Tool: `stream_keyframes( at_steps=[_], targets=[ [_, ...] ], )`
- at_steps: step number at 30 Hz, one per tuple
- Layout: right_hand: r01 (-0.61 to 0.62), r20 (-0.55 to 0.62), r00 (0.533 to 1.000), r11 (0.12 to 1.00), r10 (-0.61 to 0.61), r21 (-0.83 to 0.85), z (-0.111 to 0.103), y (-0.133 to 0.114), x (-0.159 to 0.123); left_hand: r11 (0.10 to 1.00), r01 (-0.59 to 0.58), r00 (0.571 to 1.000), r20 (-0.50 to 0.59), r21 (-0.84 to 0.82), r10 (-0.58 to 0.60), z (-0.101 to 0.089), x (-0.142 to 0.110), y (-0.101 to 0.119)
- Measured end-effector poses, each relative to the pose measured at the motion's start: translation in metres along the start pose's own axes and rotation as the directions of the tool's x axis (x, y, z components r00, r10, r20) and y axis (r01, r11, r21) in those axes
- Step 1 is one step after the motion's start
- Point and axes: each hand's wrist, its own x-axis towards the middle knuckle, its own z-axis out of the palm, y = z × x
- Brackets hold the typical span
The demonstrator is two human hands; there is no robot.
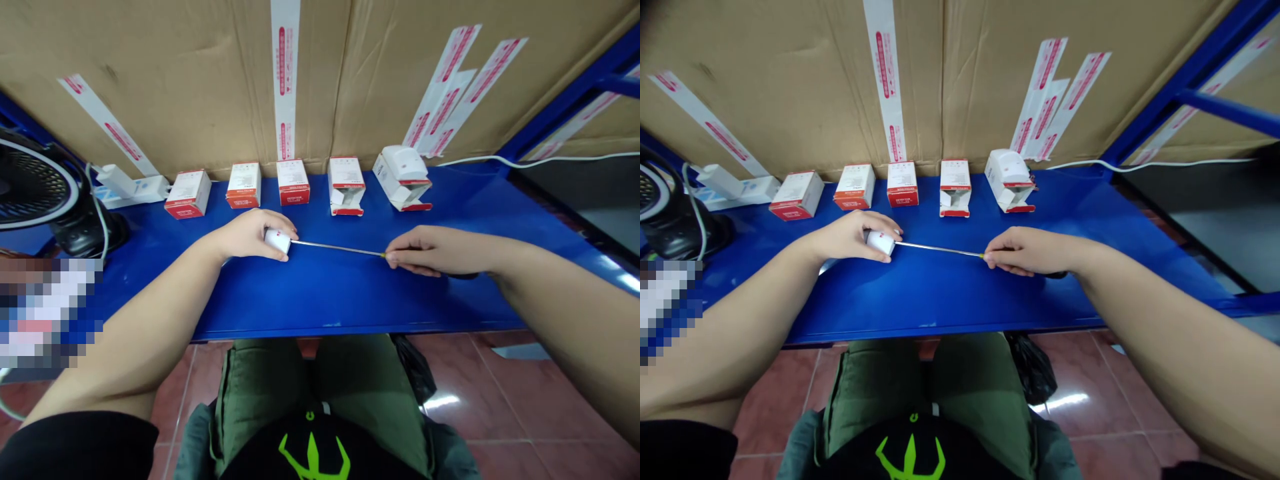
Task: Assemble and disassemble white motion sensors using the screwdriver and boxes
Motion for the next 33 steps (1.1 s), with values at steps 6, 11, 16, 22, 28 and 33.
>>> stream_keyframes(
  at_steps=[6,11,16,22,28,33],
  targets=[
    [0.042,-0.159,0.984,0.978,-0.076,-0.207,0.004,0.015,0.005,1.000,-0.011,1.000,-0.001,0.020,0.011,0.001,0.000,0.002],
    [0.090,-0.363,0.874,0.841,-0.324,-0.533,0.030,0.015,0.005,1.000,-0.013,1.000,-0.009,0.026,0.013,0.001,-0.002,-0.002],
    [0.010,-0.475,0.800,0.801,-0.366,-0.599,0.051,0.018,0.004,1.000,-0.007,1.000,-0.030,-0.005,0.007,0.001,-0.001,-0.005],
    [0.129,-0.358,0.859,0.832,-0.366,-0.540,0.034,0.015,0.010,0.999,-0.027,0.999,-0.024,-0.021,0.026,0.002,0.002,-0.004],
    [0.140,-0.334,0.857,0.800,-0.393,-0.583,0.027,0.012,0.016,0.999,0.017,1.000,-0.005,0.029,-0.017,0.001,0.000,-0.003],
    [0.156,-0.346,0.801,0.729,-0.488,-0.667,0.028,0.026,0.018,0.989,0.057,0.998,-0.012,0.135,-0.056,0.000,-0.003,0.001]
  ],
)
